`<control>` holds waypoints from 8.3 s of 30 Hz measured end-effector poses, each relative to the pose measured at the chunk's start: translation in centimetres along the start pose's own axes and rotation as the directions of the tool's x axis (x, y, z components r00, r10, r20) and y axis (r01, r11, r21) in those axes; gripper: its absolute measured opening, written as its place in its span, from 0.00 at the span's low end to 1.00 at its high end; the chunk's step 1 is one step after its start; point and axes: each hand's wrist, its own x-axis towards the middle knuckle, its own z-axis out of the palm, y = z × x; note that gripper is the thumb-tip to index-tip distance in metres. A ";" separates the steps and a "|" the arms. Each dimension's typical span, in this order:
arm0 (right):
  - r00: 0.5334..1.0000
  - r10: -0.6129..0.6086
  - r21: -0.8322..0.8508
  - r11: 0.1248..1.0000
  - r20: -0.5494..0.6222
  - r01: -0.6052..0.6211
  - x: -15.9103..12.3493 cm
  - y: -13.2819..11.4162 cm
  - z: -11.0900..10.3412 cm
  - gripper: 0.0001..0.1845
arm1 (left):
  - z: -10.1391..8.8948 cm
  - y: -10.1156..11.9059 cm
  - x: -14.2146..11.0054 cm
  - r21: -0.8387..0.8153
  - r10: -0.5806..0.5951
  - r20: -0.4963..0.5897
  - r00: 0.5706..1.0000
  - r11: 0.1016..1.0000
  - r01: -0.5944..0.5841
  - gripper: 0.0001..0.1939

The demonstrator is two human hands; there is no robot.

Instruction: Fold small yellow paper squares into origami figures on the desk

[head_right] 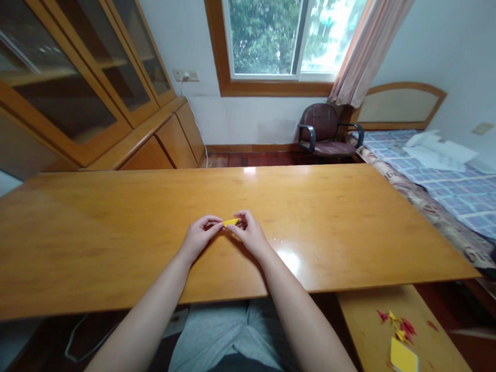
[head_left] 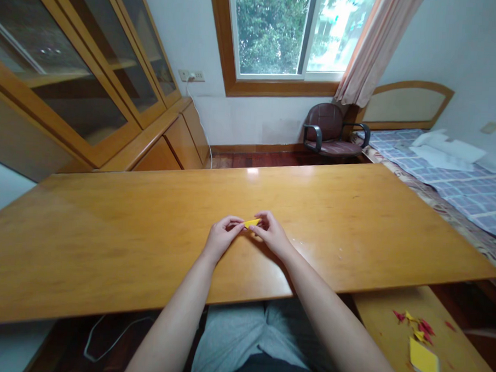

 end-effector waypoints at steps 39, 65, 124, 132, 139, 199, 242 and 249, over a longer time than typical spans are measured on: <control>0.998 0.021 0.087 0.996 0.064 -0.026 0.3 0.7 0.2 0.23 | 0.0 0.3 0.1 -0.133 -0.069 -0.013 0.998 0.989 0.067 0.16; 0.986 -0.122 -0.225 0.964 0.112 0.144 0.1 0.0 -0.4 0.11 | 0.1 0.2 -0.1 -0.010 0.041 0.005 0.999 0.999 -0.041 0.15; 0.986 -0.161 -0.034 0.987 -0.030 0.160 0.1 -0.5 -1.1 0.07 | 0.4 1.9 -0.8 0.246 0.317 0.037 0.948 0.916 -0.316 0.06; 0.990 -0.140 -0.010 0.990 -0.005 0.140 0.1 -0.4 -1.2 0.09 | 0.5 1.6 -0.5 0.235 0.294 0.105 0.950 0.921 -0.311 0.06; 0.985 -0.171 -0.044 0.984 0.025 0.172 0.2 -0.3 -1.0 0.10 | 0.4 1.2 -0.6 0.256 0.312 0.105 0.944 0.909 -0.329 0.05; 0.999 0.015 0.053 0.999 -0.048 -0.013 0.4 -0.6 -0.5 0.11 | 0.3 1.2 0.0 0.293 0.157 0.154 0.975 0.935 -0.197 0.09; 0.998 0.036 0.172 0.985 -0.058 -0.025 0.4 0.3 -0.3 0.15 | 0.4 1.0 0.0 0.227 0.095 0.180 0.979 0.965 -0.135 0.10; 0.996 0.033 0.159 0.987 -0.085 -0.020 0.4 0.2 -0.3 0.16 | 0.0 0.8 0.1 0.177 0.020 0.123 0.992 0.983 -0.042 0.10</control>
